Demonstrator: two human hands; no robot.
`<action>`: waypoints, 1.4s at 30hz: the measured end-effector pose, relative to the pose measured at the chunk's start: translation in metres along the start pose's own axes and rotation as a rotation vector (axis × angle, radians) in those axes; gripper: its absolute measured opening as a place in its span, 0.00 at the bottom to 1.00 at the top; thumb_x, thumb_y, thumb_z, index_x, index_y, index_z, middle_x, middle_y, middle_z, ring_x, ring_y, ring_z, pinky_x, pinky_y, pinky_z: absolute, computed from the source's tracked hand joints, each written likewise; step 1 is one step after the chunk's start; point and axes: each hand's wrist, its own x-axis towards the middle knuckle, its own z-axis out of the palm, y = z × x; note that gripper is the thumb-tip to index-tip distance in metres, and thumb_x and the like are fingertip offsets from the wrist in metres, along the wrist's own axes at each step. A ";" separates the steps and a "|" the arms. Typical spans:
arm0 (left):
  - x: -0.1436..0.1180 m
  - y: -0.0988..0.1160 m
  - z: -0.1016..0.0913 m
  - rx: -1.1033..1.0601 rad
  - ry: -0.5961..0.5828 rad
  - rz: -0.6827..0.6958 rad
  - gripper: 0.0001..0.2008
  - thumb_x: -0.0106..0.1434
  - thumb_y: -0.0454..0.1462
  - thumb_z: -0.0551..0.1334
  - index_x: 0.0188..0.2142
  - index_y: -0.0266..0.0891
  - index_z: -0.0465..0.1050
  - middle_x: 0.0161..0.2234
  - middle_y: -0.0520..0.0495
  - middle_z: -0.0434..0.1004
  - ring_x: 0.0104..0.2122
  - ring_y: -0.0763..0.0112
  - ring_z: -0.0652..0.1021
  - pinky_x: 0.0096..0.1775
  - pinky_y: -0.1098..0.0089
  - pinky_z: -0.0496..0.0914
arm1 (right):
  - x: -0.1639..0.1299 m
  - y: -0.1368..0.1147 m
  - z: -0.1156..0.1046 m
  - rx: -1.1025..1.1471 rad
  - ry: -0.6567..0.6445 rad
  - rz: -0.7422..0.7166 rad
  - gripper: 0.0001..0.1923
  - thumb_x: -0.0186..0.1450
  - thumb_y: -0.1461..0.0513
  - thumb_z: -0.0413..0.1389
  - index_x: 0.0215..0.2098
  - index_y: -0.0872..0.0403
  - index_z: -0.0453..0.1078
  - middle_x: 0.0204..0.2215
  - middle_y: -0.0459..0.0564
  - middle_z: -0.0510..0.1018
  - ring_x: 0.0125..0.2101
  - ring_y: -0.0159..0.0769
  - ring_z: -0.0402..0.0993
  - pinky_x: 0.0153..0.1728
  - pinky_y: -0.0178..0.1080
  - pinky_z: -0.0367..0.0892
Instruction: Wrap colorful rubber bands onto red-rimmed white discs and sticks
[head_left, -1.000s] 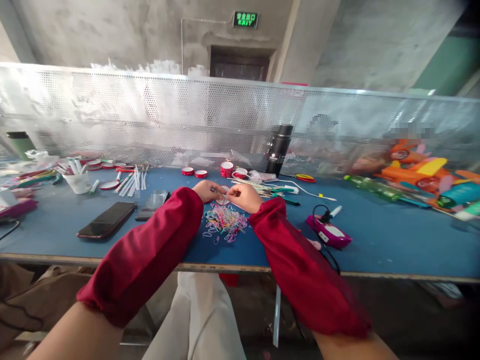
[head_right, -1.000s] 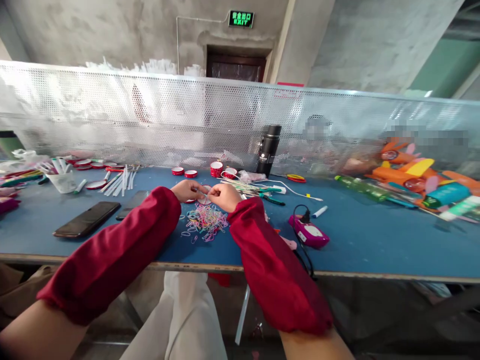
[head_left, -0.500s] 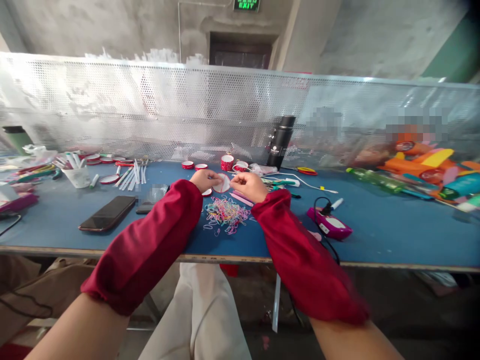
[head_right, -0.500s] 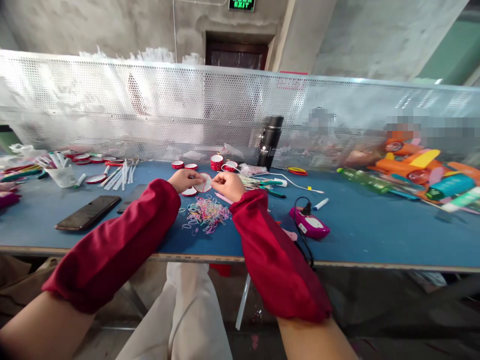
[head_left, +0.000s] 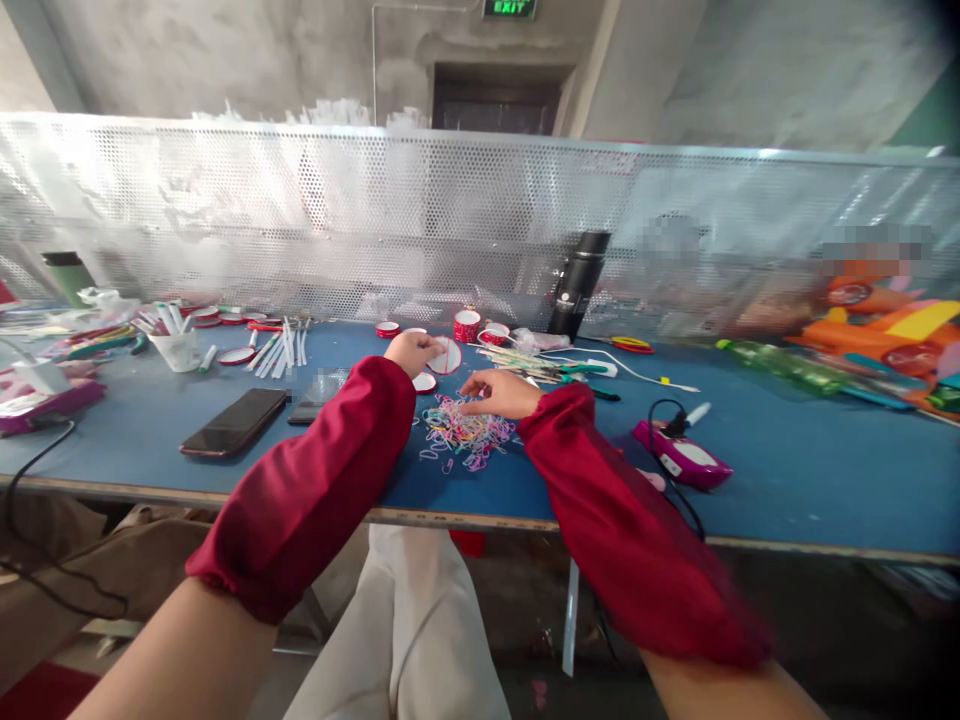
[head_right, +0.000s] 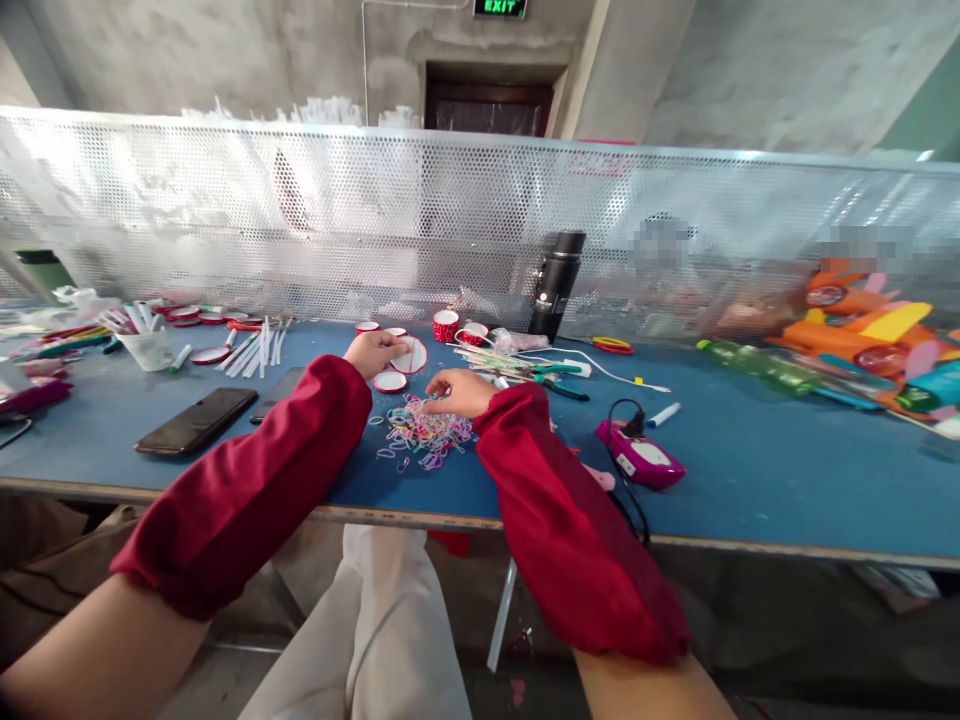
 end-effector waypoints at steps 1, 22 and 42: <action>-0.001 0.002 0.000 -0.012 0.003 -0.013 0.10 0.57 0.41 0.66 0.29 0.34 0.80 0.21 0.52 0.70 0.24 0.75 0.67 0.30 0.71 0.61 | 0.000 -0.001 0.002 -0.033 -0.023 0.009 0.29 0.52 0.47 0.67 0.47 0.55 0.76 0.41 0.52 0.80 0.36 0.37 0.74 0.36 0.36 0.66; -0.002 0.003 -0.003 -0.179 0.041 -0.052 0.08 0.57 0.39 0.66 0.30 0.34 0.80 0.19 0.54 0.69 0.20 0.78 0.64 0.27 0.73 0.60 | -0.007 -0.013 -0.010 0.238 0.020 -0.191 0.16 0.57 0.54 0.65 0.39 0.55 0.79 0.34 0.50 0.82 0.34 0.35 0.76 0.37 0.37 0.68; 0.002 -0.002 0.000 -0.341 0.071 -0.076 0.07 0.51 0.27 0.63 0.30 0.37 0.71 0.19 0.57 0.64 0.18 0.80 0.64 0.24 0.74 0.60 | 0.005 -0.087 0.050 -0.805 0.029 -0.563 0.10 0.67 0.63 0.54 0.36 0.55 0.78 0.33 0.55 0.81 0.38 0.43 0.75 0.41 0.43 0.63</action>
